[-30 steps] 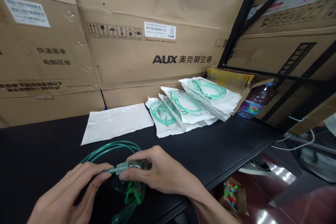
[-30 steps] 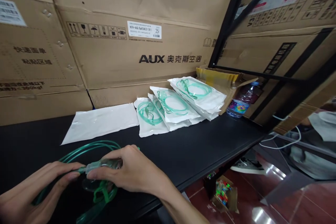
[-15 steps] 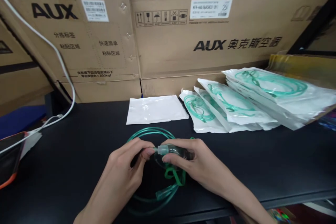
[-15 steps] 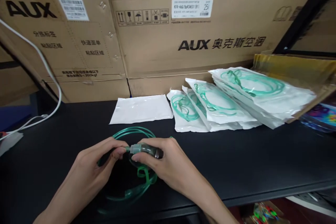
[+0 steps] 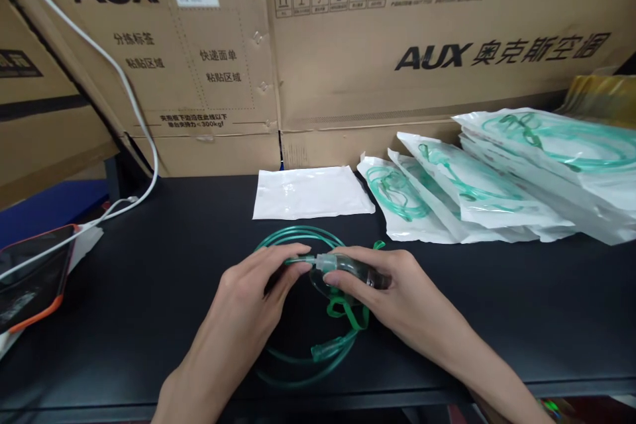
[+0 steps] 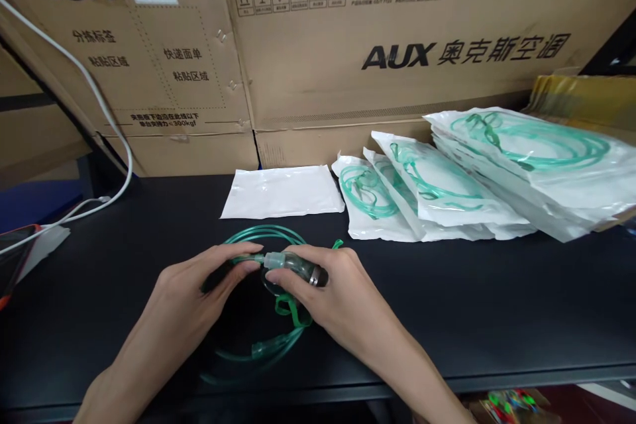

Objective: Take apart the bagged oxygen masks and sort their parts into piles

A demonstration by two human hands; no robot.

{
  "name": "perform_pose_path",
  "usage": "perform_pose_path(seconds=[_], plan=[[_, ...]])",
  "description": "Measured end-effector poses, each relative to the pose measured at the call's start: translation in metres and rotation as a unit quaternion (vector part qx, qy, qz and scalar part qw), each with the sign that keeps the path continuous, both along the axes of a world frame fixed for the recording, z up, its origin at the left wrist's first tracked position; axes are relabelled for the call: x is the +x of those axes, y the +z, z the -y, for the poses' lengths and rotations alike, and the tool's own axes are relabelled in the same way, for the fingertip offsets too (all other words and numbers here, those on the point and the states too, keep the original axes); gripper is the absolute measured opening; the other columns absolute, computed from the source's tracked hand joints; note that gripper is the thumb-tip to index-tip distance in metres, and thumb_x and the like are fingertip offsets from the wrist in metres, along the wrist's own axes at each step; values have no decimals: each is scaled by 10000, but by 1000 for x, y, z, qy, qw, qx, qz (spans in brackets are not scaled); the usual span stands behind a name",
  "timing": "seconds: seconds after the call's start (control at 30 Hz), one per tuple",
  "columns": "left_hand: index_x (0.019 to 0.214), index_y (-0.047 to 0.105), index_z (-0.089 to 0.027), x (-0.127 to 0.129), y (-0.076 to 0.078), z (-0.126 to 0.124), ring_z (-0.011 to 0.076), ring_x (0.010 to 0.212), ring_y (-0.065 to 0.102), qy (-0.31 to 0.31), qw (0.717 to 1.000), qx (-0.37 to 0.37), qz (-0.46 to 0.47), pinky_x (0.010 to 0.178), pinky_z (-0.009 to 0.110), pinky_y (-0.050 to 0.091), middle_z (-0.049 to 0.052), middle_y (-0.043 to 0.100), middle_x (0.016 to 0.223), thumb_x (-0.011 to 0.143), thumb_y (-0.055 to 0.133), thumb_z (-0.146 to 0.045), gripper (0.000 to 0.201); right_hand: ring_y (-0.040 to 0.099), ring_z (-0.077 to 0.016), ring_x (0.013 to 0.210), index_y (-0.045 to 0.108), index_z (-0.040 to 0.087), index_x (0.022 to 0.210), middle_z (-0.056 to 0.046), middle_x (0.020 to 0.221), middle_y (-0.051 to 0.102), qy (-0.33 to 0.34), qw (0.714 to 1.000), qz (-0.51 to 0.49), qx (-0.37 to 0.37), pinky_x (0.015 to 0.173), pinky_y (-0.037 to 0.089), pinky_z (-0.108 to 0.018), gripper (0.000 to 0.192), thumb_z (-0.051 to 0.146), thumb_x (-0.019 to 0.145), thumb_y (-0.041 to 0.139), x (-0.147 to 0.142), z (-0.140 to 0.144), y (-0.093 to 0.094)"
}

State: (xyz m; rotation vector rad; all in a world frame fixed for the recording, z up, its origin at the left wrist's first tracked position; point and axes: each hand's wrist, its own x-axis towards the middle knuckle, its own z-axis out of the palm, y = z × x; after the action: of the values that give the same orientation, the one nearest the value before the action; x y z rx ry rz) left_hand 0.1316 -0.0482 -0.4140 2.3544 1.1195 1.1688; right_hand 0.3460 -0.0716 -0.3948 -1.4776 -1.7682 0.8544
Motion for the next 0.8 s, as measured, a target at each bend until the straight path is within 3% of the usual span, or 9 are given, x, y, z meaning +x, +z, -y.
perform_pose_path(seconds=[0.3,0.57,0.8], plan=[[1029,669,-221,2,6,6,127,800,679,-4,1000,-2,8,717,223,531,-1,716,929,1011,554,-142,141,680,-196,737,815,234,1039,-10,852,760,44,999,-17,3,602,510,-254,340,519,930,666,4,2,1],[931,674,-221,3,10,9,105,597,566,3,998,-61,6,587,207,475,-28,654,750,1010,539,-180,162,716,-203,821,817,279,1077,15,963,795,45,998,-6,47,726,547,-272,289,493,907,724,2,1,-5],[855,661,-215,0,14,9,106,577,533,-2,997,-72,-12,595,216,455,-35,617,702,1026,515,-210,225,734,-229,886,823,296,1033,-2,1015,802,47,995,4,92,752,561,-300,280,520,884,745,-1,0,-8]])
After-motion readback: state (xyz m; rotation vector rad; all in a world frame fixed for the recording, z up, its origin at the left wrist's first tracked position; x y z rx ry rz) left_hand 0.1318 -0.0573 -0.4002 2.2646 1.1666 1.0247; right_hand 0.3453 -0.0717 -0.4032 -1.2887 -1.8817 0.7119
